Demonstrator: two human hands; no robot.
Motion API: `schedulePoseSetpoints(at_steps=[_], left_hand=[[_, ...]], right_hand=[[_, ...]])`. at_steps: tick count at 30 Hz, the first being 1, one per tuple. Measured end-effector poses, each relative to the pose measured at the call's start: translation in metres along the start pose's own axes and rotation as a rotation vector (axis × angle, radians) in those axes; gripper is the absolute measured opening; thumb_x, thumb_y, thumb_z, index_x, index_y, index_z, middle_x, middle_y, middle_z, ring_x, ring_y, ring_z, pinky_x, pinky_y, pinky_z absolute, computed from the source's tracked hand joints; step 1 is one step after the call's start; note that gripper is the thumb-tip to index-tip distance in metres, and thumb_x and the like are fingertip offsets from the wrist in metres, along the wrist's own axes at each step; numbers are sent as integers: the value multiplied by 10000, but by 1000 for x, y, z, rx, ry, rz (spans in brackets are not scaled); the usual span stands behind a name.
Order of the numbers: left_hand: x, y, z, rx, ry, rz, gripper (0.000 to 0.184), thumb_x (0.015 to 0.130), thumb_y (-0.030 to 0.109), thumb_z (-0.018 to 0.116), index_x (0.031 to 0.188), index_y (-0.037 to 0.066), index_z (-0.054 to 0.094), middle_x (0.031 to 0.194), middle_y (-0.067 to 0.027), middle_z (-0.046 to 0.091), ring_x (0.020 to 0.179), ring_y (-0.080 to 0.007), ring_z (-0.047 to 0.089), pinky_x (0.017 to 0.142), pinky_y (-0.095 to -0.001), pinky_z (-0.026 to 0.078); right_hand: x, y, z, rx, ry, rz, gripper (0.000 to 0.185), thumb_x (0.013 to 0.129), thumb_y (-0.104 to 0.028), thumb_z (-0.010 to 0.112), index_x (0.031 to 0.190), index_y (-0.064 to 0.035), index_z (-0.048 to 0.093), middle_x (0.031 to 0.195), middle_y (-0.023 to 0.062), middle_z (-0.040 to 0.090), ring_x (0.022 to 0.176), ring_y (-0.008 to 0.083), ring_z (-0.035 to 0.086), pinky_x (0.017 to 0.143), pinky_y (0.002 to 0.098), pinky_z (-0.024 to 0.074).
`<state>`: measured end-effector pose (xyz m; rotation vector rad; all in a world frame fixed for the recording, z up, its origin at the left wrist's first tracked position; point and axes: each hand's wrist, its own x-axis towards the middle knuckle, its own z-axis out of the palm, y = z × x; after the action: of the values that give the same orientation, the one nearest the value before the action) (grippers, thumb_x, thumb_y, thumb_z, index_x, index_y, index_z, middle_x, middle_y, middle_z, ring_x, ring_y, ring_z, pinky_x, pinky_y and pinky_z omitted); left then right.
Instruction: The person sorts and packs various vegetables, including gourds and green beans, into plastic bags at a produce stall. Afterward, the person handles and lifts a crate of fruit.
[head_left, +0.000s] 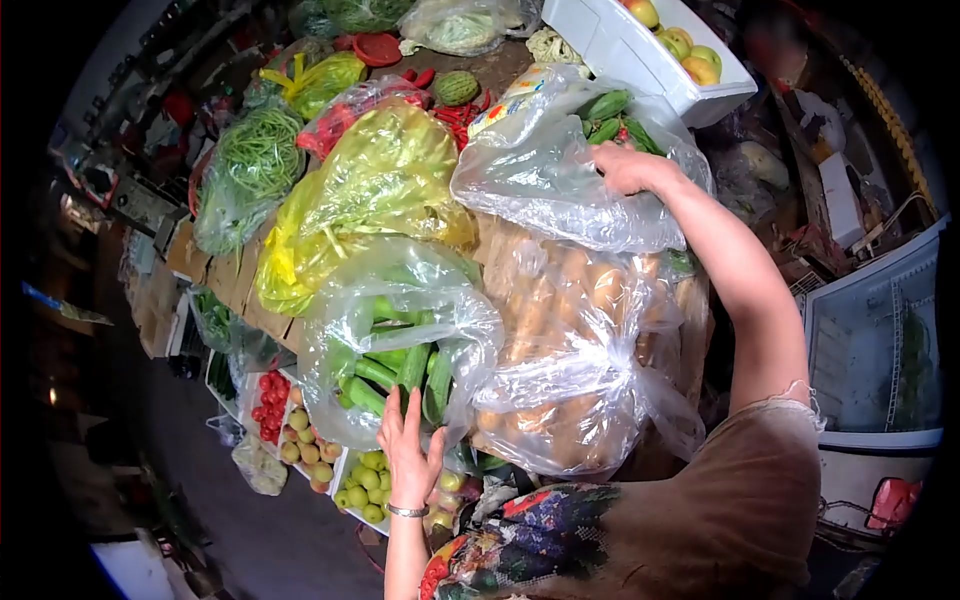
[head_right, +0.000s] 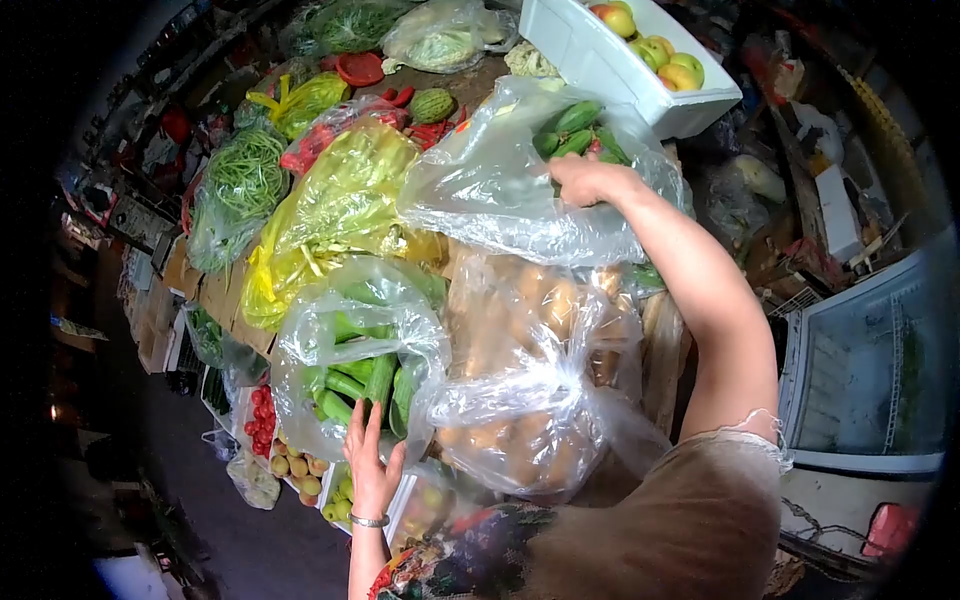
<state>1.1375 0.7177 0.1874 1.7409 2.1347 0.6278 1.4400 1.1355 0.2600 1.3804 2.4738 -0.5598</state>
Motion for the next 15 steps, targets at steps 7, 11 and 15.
schedulePoseSetpoints(at_steps=[7,11,15], left_hand=[[-8,3,-2,-28,-3,-22,608,821,147,669,1392,87,468,1490,-195,343,1353,-378,346,1085,-475,266],[-10,5,1,-35,-3,-20,576,821,135,670,1368,80,496,1462,-203,382,1312,-384,394,1068,-467,304],[-8,6,0,-49,3,21,578,791,99,680,1345,62,516,1436,-201,424,1285,-381,434,1069,-450,327]], right_hand=[[5,-14,-11,-241,95,-3,572,804,-188,661,1332,-49,490,1383,204,445,1285,418,413,1023,489,393],[10,3,-1,173,85,-196,515,810,-360,691,1196,-45,562,1332,181,489,1250,380,433,1043,481,339],[-17,-4,5,-54,382,-133,607,776,-299,711,1281,-58,477,1257,208,536,1186,395,485,1004,440,382]])
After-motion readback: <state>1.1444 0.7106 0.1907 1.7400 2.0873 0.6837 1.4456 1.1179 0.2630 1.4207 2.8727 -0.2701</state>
